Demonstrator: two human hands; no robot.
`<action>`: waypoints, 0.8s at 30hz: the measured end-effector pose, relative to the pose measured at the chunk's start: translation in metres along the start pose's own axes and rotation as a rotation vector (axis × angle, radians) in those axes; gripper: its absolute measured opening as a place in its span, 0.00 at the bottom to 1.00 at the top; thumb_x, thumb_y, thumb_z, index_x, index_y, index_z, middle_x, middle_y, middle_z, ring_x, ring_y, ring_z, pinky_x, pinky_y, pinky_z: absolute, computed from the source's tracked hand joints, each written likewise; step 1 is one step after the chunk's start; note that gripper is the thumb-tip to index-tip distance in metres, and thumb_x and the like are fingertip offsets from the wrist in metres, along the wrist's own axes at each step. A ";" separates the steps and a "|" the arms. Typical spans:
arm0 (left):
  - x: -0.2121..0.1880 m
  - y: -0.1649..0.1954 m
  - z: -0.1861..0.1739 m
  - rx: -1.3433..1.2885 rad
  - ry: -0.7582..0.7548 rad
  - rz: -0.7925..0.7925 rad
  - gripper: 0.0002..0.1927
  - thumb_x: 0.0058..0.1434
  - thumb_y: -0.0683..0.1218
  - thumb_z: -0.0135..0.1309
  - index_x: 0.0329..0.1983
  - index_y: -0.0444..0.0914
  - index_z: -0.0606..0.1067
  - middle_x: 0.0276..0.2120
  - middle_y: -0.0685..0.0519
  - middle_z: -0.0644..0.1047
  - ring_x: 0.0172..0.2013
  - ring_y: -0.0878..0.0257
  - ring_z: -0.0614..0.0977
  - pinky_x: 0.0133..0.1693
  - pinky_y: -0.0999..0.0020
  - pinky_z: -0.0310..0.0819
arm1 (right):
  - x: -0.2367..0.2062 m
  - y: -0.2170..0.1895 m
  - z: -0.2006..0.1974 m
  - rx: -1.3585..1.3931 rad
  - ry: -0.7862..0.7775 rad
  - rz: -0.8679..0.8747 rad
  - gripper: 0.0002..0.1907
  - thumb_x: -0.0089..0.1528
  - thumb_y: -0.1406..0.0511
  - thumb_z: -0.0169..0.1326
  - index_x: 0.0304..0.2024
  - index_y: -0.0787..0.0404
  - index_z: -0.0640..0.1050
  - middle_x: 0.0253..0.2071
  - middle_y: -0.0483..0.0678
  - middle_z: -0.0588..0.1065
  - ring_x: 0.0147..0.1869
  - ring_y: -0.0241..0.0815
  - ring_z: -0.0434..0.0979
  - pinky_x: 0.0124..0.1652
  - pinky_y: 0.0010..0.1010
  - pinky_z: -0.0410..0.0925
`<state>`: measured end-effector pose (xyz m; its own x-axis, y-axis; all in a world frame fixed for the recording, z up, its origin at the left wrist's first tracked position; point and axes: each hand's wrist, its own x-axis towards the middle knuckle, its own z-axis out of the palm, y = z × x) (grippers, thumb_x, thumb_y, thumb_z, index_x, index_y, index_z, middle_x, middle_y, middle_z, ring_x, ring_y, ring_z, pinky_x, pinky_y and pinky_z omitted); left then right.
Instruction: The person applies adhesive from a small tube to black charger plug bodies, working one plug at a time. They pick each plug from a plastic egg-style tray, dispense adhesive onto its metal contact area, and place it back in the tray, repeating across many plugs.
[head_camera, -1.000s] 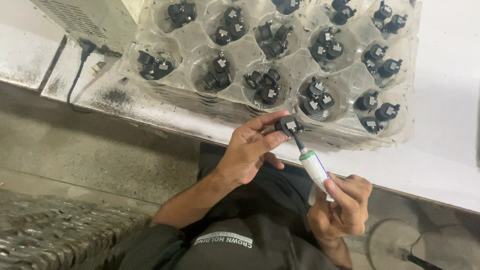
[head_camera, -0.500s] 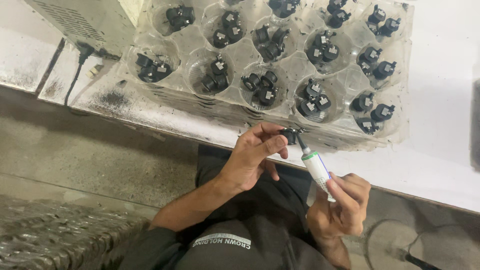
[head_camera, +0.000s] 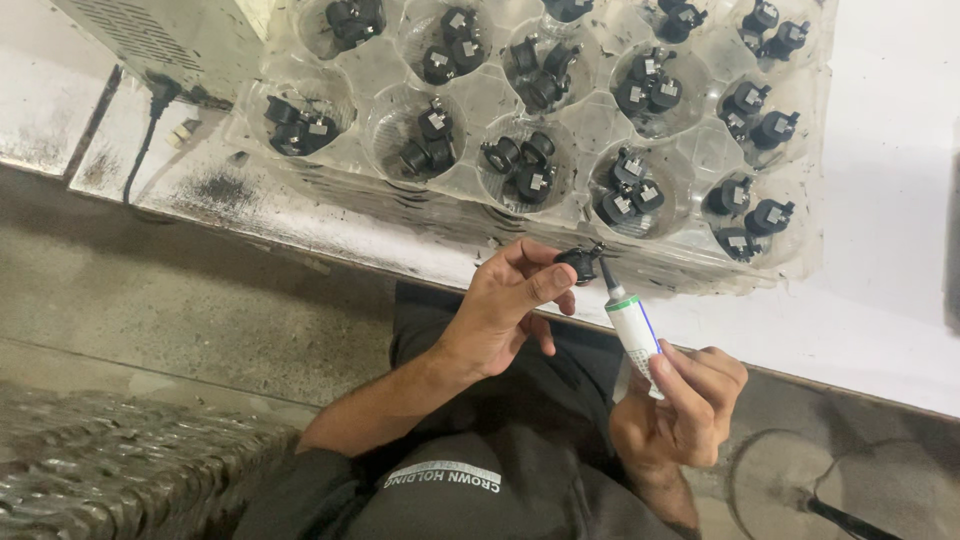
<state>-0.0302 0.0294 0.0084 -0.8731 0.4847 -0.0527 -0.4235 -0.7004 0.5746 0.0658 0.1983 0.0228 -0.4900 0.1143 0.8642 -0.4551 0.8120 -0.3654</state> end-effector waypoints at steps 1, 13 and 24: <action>0.000 0.000 -0.001 -0.003 -0.005 0.004 0.17 0.65 0.46 0.63 0.51 0.36 0.71 0.38 0.52 0.77 0.38 0.65 0.81 0.22 0.73 0.80 | 0.000 -0.001 0.000 -0.010 -0.011 0.004 0.18 0.60 0.80 0.61 0.50 0.60 0.75 0.46 0.52 0.77 0.47 0.48 0.73 0.44 0.36 0.67; 0.000 -0.003 -0.003 0.014 -0.010 0.009 0.17 0.65 0.46 0.63 0.50 0.35 0.70 0.37 0.51 0.78 0.38 0.65 0.82 0.21 0.74 0.80 | 0.001 0.000 0.002 -0.018 -0.002 0.008 0.19 0.59 0.80 0.60 0.49 0.59 0.77 0.44 0.51 0.78 0.45 0.45 0.72 0.44 0.36 0.64; 0.001 -0.005 -0.002 0.000 -0.007 0.012 0.16 0.66 0.45 0.63 0.50 0.34 0.71 0.38 0.50 0.78 0.38 0.65 0.82 0.21 0.74 0.79 | 0.002 0.002 -0.003 -0.015 -0.011 0.017 0.20 0.57 0.80 0.59 0.48 0.59 0.78 0.44 0.50 0.79 0.45 0.44 0.73 0.45 0.36 0.63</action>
<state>-0.0293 0.0325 0.0038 -0.8764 0.4800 -0.0402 -0.4132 -0.7062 0.5749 0.0663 0.2014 0.0246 -0.5055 0.1218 0.8542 -0.4354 0.8187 -0.3744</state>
